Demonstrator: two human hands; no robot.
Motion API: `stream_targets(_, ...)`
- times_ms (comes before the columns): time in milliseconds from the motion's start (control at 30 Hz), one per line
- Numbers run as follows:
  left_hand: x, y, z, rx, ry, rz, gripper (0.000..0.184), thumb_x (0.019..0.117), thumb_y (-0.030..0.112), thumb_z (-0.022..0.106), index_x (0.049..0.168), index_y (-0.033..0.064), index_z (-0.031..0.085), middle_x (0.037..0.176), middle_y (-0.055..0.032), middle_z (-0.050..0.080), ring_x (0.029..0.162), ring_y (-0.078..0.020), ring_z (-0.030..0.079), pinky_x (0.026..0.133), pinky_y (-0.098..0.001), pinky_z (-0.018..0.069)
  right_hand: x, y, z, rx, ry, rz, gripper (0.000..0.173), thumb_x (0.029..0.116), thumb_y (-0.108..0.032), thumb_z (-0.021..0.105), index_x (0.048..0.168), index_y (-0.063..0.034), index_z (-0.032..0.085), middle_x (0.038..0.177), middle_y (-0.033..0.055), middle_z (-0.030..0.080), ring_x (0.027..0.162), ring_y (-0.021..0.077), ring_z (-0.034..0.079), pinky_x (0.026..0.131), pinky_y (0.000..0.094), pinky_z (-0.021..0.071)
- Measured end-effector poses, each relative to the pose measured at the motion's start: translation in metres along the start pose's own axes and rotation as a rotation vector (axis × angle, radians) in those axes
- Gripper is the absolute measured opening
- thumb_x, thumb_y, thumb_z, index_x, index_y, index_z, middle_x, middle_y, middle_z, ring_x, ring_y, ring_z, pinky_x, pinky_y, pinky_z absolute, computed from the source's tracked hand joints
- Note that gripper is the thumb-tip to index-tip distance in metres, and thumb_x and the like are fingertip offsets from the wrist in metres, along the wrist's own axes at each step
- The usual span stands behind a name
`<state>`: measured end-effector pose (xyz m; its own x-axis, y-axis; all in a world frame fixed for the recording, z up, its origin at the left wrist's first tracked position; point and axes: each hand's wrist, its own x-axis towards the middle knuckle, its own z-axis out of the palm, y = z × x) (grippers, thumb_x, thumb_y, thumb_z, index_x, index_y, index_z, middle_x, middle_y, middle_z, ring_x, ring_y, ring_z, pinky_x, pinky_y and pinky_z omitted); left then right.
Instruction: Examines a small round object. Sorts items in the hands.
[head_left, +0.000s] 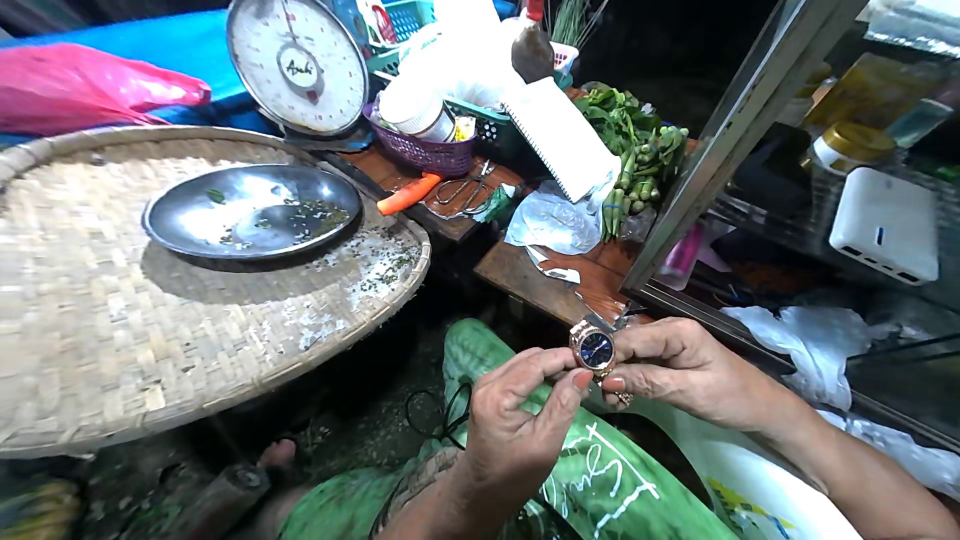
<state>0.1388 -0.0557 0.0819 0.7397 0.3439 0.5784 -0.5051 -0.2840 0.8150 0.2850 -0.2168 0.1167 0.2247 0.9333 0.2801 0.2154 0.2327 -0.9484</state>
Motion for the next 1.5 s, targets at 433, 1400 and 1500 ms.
stream_targets(433, 0.003, 0.002, 0.000, -0.007, -0.015, -0.028, 0.015, 0.0987, 0.008, 0.060, 0.101, -0.0037, 0.070, 0.092, -0.0029, 0.072, 0.081, -0.0049, 0.069, 0.075, -0.0213, 0.0603, 0.000, -0.001, 0.001, 0.002, 0.017, -0.007, 0.015, 0.1014, -0.012, 0.063, 0.103, 0.0006, 0.070, 0.093, -0.0008, 0.072, 0.084, 0.0029, 0.068, 0.079, 0.0211, 0.0597)
stream_targets(1400, 0.008, -0.005, -0.010, -0.483, 0.079, -0.028, 0.018, 0.0855, -0.003, 0.070, 0.092, 0.0129, 0.066, 0.090, 0.0007, 0.064, 0.083, -0.0101, 0.066, 0.077, -0.0266, 0.0592, 0.001, 0.002, -0.002, -0.027, 0.117, -0.179, 0.018, 0.1034, -0.010, 0.059, 0.103, 0.0036, 0.071, 0.099, 0.0046, 0.073, 0.095, 0.0076, 0.069, 0.088, 0.0260, 0.0589)
stream_targets(1500, 0.008, -0.005, -0.011, -0.478, 0.074, -0.028, 0.019, 0.0846, -0.004, 0.070, 0.092, 0.0132, 0.066, 0.089, 0.0009, 0.064, 0.083, -0.0099, 0.066, 0.077, -0.0266, 0.0589, 0.001, 0.002, -0.001, -0.030, 0.119, -0.187, 0.018, 0.1033, -0.010, 0.059, 0.103, 0.0033, 0.071, 0.099, 0.0045, 0.073, 0.095, 0.0076, 0.069, 0.089, 0.0267, 0.0590)
